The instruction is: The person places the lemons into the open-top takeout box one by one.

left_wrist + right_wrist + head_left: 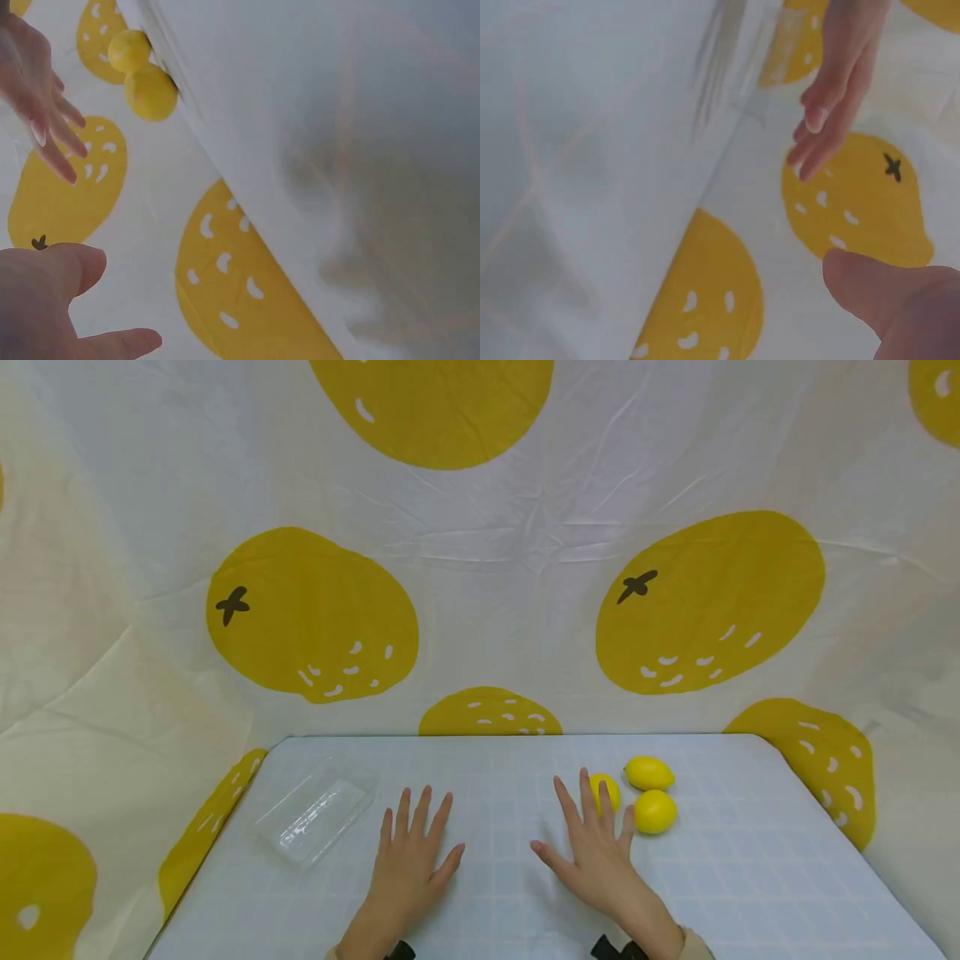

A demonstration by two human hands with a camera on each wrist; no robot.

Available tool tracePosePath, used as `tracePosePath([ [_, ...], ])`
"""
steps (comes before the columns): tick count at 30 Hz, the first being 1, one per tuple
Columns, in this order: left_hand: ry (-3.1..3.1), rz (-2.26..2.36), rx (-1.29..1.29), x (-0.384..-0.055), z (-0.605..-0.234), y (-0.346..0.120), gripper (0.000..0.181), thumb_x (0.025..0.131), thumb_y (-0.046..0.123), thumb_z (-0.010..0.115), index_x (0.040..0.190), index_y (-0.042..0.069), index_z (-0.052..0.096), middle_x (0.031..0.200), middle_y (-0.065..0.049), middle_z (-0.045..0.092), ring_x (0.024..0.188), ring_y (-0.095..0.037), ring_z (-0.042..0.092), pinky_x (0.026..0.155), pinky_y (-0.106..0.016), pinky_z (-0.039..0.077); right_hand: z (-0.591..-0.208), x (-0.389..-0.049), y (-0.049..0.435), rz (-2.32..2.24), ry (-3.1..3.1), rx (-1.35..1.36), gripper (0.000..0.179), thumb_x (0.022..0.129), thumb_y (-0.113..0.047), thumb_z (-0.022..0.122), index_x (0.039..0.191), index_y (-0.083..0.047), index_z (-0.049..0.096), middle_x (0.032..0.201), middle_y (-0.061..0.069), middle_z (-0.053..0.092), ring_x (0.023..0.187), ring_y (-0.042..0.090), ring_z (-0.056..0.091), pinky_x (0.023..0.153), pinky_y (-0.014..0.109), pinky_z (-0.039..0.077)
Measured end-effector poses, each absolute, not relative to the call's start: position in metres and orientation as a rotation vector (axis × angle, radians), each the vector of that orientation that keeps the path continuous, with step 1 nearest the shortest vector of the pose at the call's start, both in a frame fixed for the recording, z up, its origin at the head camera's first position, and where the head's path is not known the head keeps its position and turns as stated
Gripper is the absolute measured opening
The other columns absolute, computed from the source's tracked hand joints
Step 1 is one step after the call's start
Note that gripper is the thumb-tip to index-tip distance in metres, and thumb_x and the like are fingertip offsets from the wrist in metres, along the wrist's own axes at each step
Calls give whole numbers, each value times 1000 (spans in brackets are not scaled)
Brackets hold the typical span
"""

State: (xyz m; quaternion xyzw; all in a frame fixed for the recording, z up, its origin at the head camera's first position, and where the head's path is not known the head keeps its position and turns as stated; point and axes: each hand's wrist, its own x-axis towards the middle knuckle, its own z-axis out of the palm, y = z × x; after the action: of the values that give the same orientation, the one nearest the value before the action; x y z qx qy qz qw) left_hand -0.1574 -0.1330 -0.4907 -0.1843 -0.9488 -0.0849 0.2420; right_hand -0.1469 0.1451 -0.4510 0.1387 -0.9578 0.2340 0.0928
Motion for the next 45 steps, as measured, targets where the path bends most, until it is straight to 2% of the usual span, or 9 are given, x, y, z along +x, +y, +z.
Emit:
tracePosePath([
  [4,-2549,-321,-500,-158,-481,-140,60,91,40,64,142,11,52,144,-18,49,133,-48,40,99,-66,38,-438,-147,135,964,-2838,430,91,93,-56,59,159,-14,12,163,22,-3,145,50,-5,102,74,-11],
  [10,-2392,-426,-509,-159,-469,-158,49,89,31,65,130,5,62,133,-18,59,124,-44,51,89,-62,47,-425,-151,119,1211,-2844,424,95,95,-51,60,159,-12,2,163,19,-10,147,44,-11,103,74,-9],
  [17,-2194,-470,-510,-160,-455,-184,41,85,23,63,119,1,67,119,-16,66,108,-39,60,76,-56,50,-419,-158,96,1477,-2721,436,97,96,-43,63,159,-10,-4,164,15,-11,149,39,-8,108,69,-8],
  [25,-2135,-475,-442,-160,-444,-220,37,86,24,60,114,1,68,113,-15,69,100,-37,63,69,-55,50,-417,-158,60,1830,-2546,446,93,97,-36,63,159,-16,-4,165,11,-5,149,39,-5,107,75,-2],
  [35,-2197,-535,-271,-155,-434,-268,34,82,13,69,114,2,67,112,-19,67,102,-41,60,77,-59,47,-418,-155,5,2293,-2308,420,85,101,-42,55,159,-20,-4,165,9,-5,150,35,0,110,71,12],
  [41,-2285,-689,-36,-153,-435,-300,29,92,13,63,119,0,64,118,-25,63,106,-45,55,89,-61,42,-423,-150,-29,2483,-2184,349,81,102,-44,50,158,-13,0,164,15,1,150,36,6,112,68,14],
  [43,-2274,-779,54,-154,-438,-311,28,95,11,61,120,-2,64,118,-26,63,107,-40,55,97,-46,44,-427,-149,-40,2561,-2140,346,81,102,-45,48,158,-12,-1,164,17,0,150,37,5,112,68,11],
  [45,-2235,-881,138,-155,-441,-320,26,97,10,58,119,-3,66,117,-23,64,106,-24,58,97,-25,43,-432,-147,-50,2649,-2088,337,82,102,-48,45,158,-14,-3,164,19,1,150,38,4,112,69,5],
])
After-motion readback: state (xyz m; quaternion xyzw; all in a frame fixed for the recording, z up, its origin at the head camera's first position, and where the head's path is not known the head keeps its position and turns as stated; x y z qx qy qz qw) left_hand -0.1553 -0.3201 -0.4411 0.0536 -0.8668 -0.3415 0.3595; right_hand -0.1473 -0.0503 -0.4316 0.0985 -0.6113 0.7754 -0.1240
